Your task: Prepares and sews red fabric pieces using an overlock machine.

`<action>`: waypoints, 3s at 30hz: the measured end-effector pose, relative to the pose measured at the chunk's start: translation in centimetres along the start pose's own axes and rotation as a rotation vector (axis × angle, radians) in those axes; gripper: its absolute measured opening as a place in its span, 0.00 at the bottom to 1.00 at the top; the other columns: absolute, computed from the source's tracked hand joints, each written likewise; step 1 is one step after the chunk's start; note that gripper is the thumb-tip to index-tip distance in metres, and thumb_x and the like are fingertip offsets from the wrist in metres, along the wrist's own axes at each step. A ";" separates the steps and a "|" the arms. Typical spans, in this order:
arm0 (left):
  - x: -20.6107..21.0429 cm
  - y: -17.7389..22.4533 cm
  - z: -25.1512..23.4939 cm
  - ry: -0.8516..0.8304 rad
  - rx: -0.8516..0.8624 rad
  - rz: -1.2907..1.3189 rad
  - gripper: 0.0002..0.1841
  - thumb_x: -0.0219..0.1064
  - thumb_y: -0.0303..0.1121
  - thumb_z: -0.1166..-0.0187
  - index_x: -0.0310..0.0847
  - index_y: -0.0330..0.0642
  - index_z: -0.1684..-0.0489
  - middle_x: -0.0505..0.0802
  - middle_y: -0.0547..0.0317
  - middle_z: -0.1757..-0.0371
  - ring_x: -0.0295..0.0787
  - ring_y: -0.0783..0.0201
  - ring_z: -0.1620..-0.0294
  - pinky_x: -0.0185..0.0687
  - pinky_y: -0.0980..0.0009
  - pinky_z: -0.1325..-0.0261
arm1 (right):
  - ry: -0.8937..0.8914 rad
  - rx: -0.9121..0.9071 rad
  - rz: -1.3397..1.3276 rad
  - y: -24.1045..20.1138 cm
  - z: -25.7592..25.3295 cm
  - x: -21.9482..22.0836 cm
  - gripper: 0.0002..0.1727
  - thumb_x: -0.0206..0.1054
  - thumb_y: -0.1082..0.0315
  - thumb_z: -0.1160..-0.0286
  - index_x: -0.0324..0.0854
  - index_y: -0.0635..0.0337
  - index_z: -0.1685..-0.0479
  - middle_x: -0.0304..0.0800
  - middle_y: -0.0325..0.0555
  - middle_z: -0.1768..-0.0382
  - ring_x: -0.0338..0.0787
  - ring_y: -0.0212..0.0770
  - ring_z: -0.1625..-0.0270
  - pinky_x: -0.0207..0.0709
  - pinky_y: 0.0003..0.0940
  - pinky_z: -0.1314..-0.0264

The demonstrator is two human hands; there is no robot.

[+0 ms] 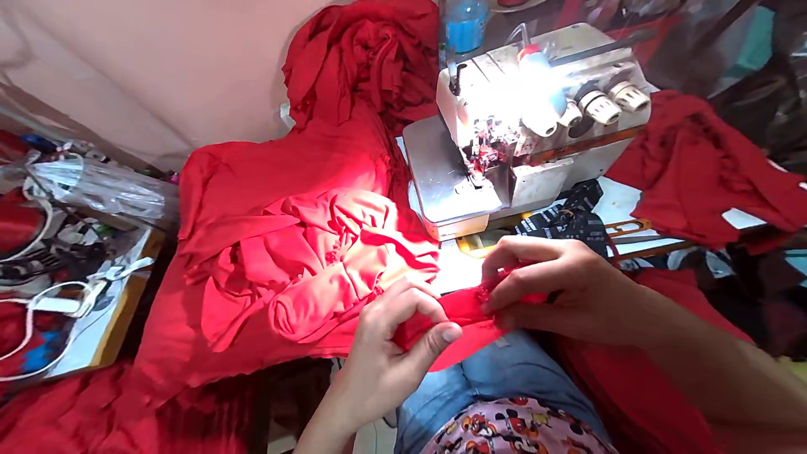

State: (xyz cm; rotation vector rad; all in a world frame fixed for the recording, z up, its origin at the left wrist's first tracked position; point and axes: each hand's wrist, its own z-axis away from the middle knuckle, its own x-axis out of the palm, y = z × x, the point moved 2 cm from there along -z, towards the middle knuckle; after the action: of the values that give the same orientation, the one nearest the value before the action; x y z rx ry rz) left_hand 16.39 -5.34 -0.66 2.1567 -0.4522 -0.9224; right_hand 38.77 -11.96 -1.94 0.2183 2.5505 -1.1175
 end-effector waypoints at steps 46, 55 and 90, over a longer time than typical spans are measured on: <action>0.8 -2.3 1.8 0.210 -0.376 0.184 0.14 0.46 0.27 0.14 0.80 0.40 0.58 0.86 0.75 0.61 0.83 0.87 0.55 0.80 0.84 0.47 | 0.374 0.127 -0.151 4.1 -0.1 6.7 0.11 0.55 0.67 0.19 0.80 0.60 0.67 0.78 0.31 0.67 0.76 0.14 0.58 0.69 0.09 0.54; -1.1 0.0 2.2 0.184 -0.062 -0.465 0.17 0.46 0.33 0.10 0.77 0.35 0.66 0.81 0.57 0.70 0.78 0.80 0.64 0.71 0.89 0.58 | 0.192 0.064 -0.140 2.2 -1.3 5.4 0.09 0.69 0.66 0.25 0.87 0.65 0.66 0.88 0.36 0.67 0.82 0.15 0.57 0.74 0.08 0.53; -9.9 -6.6 5.7 0.325 -0.243 -0.702 0.09 0.68 0.35 0.26 0.86 0.38 0.71 0.90 0.50 0.61 0.85 0.71 0.62 0.77 0.84 0.62 | -0.098 0.000 0.237 9.0 -12.6 10.9 0.09 0.72 0.64 0.32 0.88 0.57 0.75 0.87 0.38 0.70 0.84 0.23 0.64 0.74 0.14 0.63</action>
State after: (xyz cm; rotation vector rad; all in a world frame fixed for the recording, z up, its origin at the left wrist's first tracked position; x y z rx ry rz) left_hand 5.68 1.82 -3.50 2.1966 0.5862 -0.8926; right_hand 28.01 3.40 -4.22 0.4422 2.3650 -1.0124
